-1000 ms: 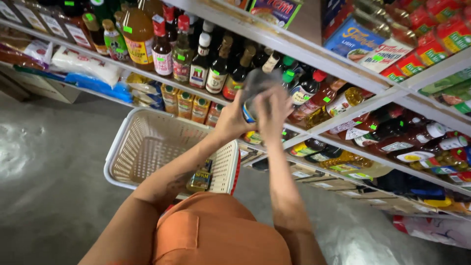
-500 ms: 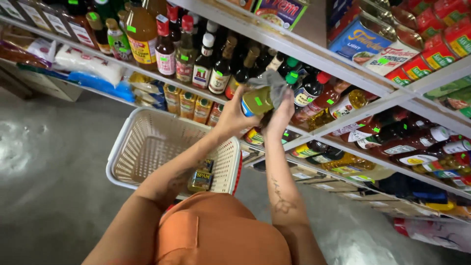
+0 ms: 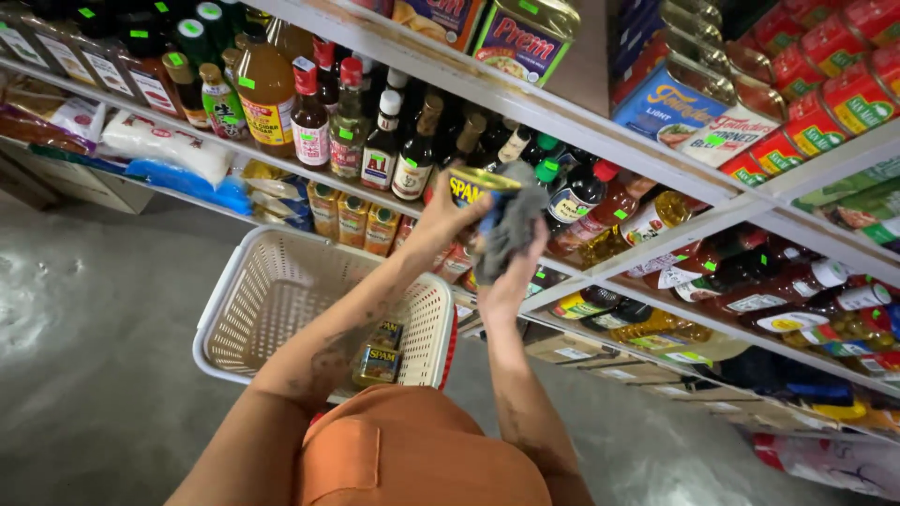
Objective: Wiping dust or residue off various canned meat products and placing them into a white shopping basket.
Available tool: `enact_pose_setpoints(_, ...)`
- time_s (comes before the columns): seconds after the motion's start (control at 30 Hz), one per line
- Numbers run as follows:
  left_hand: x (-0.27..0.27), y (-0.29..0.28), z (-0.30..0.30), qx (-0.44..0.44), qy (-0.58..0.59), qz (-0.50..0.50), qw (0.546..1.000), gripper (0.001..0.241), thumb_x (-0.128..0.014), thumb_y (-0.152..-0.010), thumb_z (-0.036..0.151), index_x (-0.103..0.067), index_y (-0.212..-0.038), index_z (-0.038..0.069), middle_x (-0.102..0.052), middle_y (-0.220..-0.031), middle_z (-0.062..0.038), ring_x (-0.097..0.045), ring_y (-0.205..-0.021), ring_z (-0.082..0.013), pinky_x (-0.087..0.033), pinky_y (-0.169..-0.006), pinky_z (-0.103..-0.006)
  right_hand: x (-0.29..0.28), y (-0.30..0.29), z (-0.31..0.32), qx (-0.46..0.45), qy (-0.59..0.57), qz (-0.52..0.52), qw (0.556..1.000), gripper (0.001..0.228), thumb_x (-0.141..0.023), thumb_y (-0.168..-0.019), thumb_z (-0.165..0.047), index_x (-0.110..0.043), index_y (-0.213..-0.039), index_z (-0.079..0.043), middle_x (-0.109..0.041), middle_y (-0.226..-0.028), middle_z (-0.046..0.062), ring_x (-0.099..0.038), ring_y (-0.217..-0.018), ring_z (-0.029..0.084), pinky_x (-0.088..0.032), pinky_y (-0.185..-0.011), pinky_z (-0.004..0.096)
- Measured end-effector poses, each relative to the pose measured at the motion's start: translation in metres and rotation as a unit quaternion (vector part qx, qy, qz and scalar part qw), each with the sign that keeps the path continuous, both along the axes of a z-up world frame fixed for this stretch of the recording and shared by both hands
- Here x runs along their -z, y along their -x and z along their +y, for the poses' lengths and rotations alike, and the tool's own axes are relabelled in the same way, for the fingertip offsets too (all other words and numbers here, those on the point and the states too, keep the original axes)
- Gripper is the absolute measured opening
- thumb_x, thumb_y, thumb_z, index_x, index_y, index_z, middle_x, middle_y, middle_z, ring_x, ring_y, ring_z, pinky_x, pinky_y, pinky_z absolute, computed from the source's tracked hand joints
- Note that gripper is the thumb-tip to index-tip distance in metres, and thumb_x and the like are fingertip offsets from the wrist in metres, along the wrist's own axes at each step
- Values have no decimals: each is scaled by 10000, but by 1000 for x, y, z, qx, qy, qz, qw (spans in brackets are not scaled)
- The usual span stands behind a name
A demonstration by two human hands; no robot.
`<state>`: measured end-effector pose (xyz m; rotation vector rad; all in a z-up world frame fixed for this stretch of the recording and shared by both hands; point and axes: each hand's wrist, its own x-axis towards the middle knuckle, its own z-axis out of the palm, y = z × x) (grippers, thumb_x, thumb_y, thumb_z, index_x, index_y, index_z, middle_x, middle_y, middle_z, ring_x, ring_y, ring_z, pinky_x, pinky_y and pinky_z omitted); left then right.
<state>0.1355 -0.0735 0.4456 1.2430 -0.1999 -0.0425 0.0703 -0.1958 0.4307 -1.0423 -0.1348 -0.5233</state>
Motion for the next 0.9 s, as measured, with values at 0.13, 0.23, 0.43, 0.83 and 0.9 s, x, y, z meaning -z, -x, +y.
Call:
enact_pose_setpoints(0.13,-9,6,7,44,-35,7,998,1039,-767,-859,556,-299,-1573,-36,-611,-1278,-154,-645,-1065,-182,-573,-772,-315,-46,27,22,24,238,-135,962,898,-515,-1040,-647,-265,-1677,-65,-353,-1699,120,-377,-1560,287,-257,-1313,433)
enact_pose_setpoints(0.23,10,-16,16,-7,-158,-42,987,1186,-805,-828,553,-120,-1601,-30,-479,-1407,-219,-543,-1232,-247,-479,-927,-354,-38,21,17,116,384,-115,909,885,-551,-1042,-624,-319,-1653,-27,-326,-1733,153,-257,-1597,299,-184,-1367,464)
enact_pose_setpoints(0.43,-16,9,22,113,52,-57,991,1017,-772,-875,482,-214,-1595,28,-544,-1440,-142,-539,-1328,-226,-436,-1123,-334,-26,0,24,-56,110,-96,988,842,-548,-1024,-611,-295,-1632,-85,-443,-1574,93,-488,-1410,199,-389,-1196,351)
enact_pose_setpoints(0.83,-10,13,13,-32,135,-148,979,1008,-792,-853,460,-220,-1610,121,-490,-1473,-122,-511,-1344,-212,-421,-1160,-353,-16,12,54,-130,-274,81,949,451,-418,-1055,-356,-537,-1412,-107,-662,-1319,49,-640,-1200,183,-522,-1062,344)
enact_pose_setpoints(0.9,-28,14,24,-49,92,-170,980,1063,-830,-786,441,-224,-1594,108,-492,-1457,-131,-509,-1341,-227,-423,-1159,-359,-13,13,21,-105,-186,75,974,420,-439,-1080,-319,-528,-1413,-80,-641,-1340,75,-621,-1235,210,-515,-1084,386)
